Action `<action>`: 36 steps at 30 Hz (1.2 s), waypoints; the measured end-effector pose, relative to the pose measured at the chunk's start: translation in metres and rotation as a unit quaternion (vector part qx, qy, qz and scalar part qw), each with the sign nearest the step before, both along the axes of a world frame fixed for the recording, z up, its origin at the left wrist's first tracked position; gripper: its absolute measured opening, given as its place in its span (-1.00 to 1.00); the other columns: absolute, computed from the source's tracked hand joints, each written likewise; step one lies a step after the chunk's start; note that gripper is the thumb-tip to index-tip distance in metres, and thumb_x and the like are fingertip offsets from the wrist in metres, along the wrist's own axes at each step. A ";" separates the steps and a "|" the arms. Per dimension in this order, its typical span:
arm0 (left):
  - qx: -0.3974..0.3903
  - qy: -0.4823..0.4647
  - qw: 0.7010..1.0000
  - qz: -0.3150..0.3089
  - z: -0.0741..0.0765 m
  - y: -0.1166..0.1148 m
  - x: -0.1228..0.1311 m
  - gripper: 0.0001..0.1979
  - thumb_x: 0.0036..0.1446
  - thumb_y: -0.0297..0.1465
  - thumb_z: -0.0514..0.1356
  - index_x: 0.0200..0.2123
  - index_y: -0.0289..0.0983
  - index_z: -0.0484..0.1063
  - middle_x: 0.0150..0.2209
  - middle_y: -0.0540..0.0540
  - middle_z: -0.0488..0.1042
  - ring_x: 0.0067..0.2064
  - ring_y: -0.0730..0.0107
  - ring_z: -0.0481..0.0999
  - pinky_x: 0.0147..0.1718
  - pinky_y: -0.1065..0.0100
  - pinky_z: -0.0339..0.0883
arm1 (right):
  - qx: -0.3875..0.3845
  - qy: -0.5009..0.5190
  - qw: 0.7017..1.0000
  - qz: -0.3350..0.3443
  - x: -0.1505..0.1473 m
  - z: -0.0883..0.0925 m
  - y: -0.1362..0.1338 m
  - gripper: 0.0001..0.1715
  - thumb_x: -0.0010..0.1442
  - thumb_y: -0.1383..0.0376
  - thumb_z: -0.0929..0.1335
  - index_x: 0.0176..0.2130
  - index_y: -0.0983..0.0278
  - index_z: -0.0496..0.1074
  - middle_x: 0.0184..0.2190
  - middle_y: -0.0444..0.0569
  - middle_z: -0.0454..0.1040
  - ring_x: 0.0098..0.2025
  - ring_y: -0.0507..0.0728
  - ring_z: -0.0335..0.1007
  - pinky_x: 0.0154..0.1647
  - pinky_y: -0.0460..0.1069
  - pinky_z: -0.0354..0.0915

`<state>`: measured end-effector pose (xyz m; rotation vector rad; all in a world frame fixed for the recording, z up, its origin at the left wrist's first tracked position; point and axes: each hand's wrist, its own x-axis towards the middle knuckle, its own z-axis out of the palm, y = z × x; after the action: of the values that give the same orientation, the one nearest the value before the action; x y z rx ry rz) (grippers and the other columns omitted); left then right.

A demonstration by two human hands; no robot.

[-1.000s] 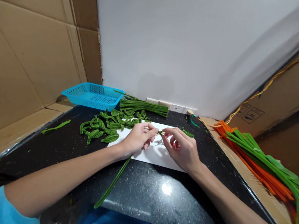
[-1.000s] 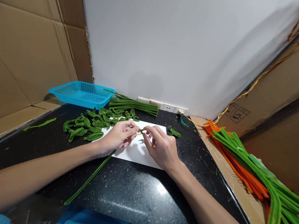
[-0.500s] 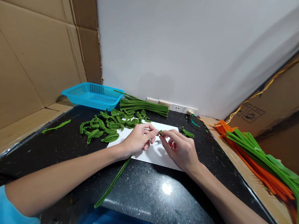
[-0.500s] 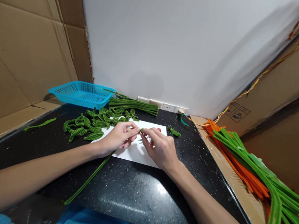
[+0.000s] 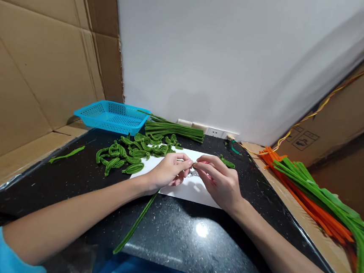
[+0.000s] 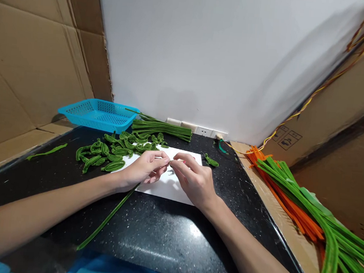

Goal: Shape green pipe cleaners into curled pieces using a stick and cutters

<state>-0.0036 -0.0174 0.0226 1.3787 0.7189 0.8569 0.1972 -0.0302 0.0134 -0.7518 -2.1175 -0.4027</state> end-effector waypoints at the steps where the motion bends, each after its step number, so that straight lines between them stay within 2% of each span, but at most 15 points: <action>1: -0.003 -0.002 1.000 -0.003 0.001 0.000 0.000 -0.66 0.25 -0.12 0.23 -0.34 -0.29 0.33 -0.52 0.09 0.32 -0.67 0.68 0.22 -0.74 0.57 -0.03 | 0.007 -0.007 1.000 -0.002 0.000 0.001 0.000 -0.86 0.35 0.42 0.36 -0.11 0.24 0.49 -0.17 -0.02 0.58 -0.32 0.00 0.54 -0.42 -0.13 0.35; 11: 0.007 -0.023 1.000 -0.015 0.003 -0.002 -0.001 -0.66 0.23 -0.15 0.25 -0.37 -0.27 0.27 -0.55 0.14 0.25 -0.69 0.70 0.21 -0.74 0.57 -0.06 | 0.004 -0.055 0.998 -0.010 0.001 0.007 -0.001 -0.84 0.38 0.40 0.33 -0.11 0.26 0.52 -0.24 -0.03 0.64 -0.33 0.03 0.56 -0.35 -0.11 0.36; 15: 0.039 -0.012 0.999 -0.020 0.001 -0.002 -0.001 -0.65 0.25 -0.13 0.23 -0.37 -0.26 0.25 -0.60 0.16 0.22 -0.72 0.66 0.24 -0.73 0.57 -0.02 | -0.073 -0.035 0.997 -0.002 -0.002 0.006 -0.005 -0.80 0.38 0.38 0.30 -0.13 0.24 0.53 -0.26 -0.01 0.62 -0.39 0.02 0.49 -0.40 -0.10 0.32; 19: 0.115 0.026 0.993 -0.028 0.000 -0.002 -0.004 -0.68 0.31 -0.11 0.15 -0.31 -0.25 0.28 -0.58 0.13 0.26 -0.70 0.57 0.29 -0.69 0.50 0.10 | -0.208 0.109 0.972 0.005 -0.012 0.006 -0.009 -0.81 0.35 0.26 0.34 -0.26 0.25 0.54 -0.41 -0.03 0.53 -0.51 0.01 0.33 -0.53 -0.09 0.23; 20: 0.148 0.043 0.988 -0.017 0.000 -0.002 -0.005 -0.70 0.33 -0.13 0.13 -0.29 -0.25 0.29 -0.56 0.12 0.27 -0.67 0.57 0.30 -0.66 0.49 0.13 | -0.261 0.156 0.953 0.012 -0.015 0.006 -0.010 -0.80 0.32 0.22 0.37 -0.29 0.27 0.54 -0.45 -0.05 0.50 -0.53 0.01 0.30 -0.56 -0.09 0.21; 22: 0.232 0.091 0.968 0.019 0.000 -0.001 -0.009 -0.74 0.36 -0.19 0.10 -0.28 -0.25 0.33 -0.51 0.08 0.32 -0.58 0.54 0.31 -0.55 0.47 0.19 | -0.390 0.251 0.885 0.048 -0.020 0.008 -0.010 -0.75 0.25 0.15 0.42 -0.35 0.29 0.53 -0.58 -0.12 0.39 -0.61 -0.02 0.21 -0.62 -0.09 0.15; 25: 0.364 0.175 0.914 0.043 0.000 0.002 -0.014 -0.80 0.38 -0.29 0.06 -0.25 -0.25 0.39 -0.41 0.02 0.40 -0.42 0.46 0.36 -0.38 0.42 0.21 | -0.558 0.362 0.739 0.107 -0.023 0.012 -0.008 -0.68 0.12 0.11 0.49 -0.42 0.31 0.48 -0.66 -0.23 0.23 -0.70 -0.07 0.05 -0.70 -0.12 -0.01; 27: 0.421 0.206 0.883 0.023 -0.001 0.004 -0.017 -0.83 0.37 -0.34 0.05 -0.19 -0.25 0.41 -0.33 -0.03 0.46 -0.35 0.42 0.40 -0.31 0.38 0.21 | -0.626 0.394 0.660 0.131 -0.023 0.014 -0.007 -0.67 0.05 0.13 0.52 -0.45 0.32 0.45 -0.65 -0.25 0.20 -0.70 -0.11 -0.03 -0.72 -0.15 -0.11; 28: 0.435 0.213 0.875 0.013 -0.001 0.005 -0.017 -0.83 0.37 -0.36 0.05 -0.17 -0.25 0.42 -0.30 -0.04 0.47 -0.33 0.41 0.40 -0.29 0.37 0.21 | -0.644 0.397 0.639 0.136 -0.023 0.015 -0.007 -0.66 0.04 0.14 0.53 -0.45 0.33 0.44 -0.64 -0.26 0.19 -0.70 -0.12 -0.05 -0.73 -0.16 -0.13; 29: 0.438 0.214 0.873 0.010 -0.002 0.005 -0.018 -0.83 0.37 -0.36 0.05 -0.17 -0.25 0.42 -0.30 -0.04 0.47 -0.34 0.41 0.40 -0.29 0.37 0.21 | -0.650 0.394 0.635 0.139 -0.022 0.016 -0.006 -0.66 0.04 0.13 0.52 -0.44 0.33 0.44 -0.63 -0.26 0.19 -0.70 -0.12 -0.05 -0.73 -0.16 -0.13; 30: 0.430 0.210 0.878 0.016 -0.002 0.006 -0.017 -0.84 0.37 -0.36 0.05 -0.18 -0.25 0.42 -0.32 -0.03 0.45 -0.35 0.42 0.38 -0.31 0.38 0.20 | -0.643 0.384 0.648 0.137 -0.022 0.016 -0.006 -0.66 0.06 0.12 0.51 -0.43 0.32 0.44 -0.62 -0.25 0.21 -0.71 -0.12 -0.03 -0.74 -0.15 -0.10; 31: 0.413 0.199 0.889 0.027 -0.002 0.005 -0.017 -0.83 0.37 -0.34 0.06 -0.21 -0.25 0.41 -0.36 -0.01 0.42 -0.38 0.44 0.36 -0.33 0.39 0.19 | -0.623 0.365 0.680 0.129 -0.021 0.017 -0.006 -0.65 0.09 0.10 0.50 -0.41 0.32 0.44 -0.61 -0.23 0.24 -0.71 -0.10 0.02 -0.75 -0.14 -0.06; 33: 0.348 0.155 0.924 0.046 -0.002 0.005 -0.014 -0.80 0.37 -0.29 0.08 -0.28 -0.26 0.37 -0.43 0.03 0.35 -0.43 0.49 0.30 -0.40 0.42 0.17 | -0.540 0.299 0.781 0.097 -0.019 0.016 -0.007 -0.66 0.18 0.08 0.46 -0.37 0.31 0.46 -0.57 -0.17 0.34 -0.68 -0.05 0.16 -0.72 -0.11 0.09; 35: 0.259 0.095 0.960 0.043 -0.002 0.004 -0.012 -0.76 0.36 -0.23 0.10 -0.32 -0.26 0.33 -0.48 0.07 0.28 -0.50 0.53 0.25 -0.49 0.45 0.16 | -0.404 0.212 0.889 0.045 -0.015 0.014 -0.007 -0.74 0.29 0.13 0.39 -0.29 0.29 0.49 -0.47 -0.09 0.44 -0.59 -0.01 0.27 -0.61 -0.09 0.22; 36: 0.214 0.068 0.974 0.033 -0.002 0.005 -0.011 -0.74 0.36 -0.21 0.11 -0.33 -0.26 0.31 -0.50 0.09 0.26 -0.54 0.56 0.23 -0.54 0.47 0.14 | -0.334 0.161 0.929 0.020 -0.013 0.013 -0.006 -0.78 0.33 0.17 0.35 -0.22 0.27 0.49 -0.40 -0.05 0.49 -0.53 0.00 0.31 -0.55 -0.08 0.27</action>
<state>-0.0142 -0.0127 0.0204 1.8203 0.7132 1.0181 0.1845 -0.0366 0.0261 -1.0642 -1.9398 0.4735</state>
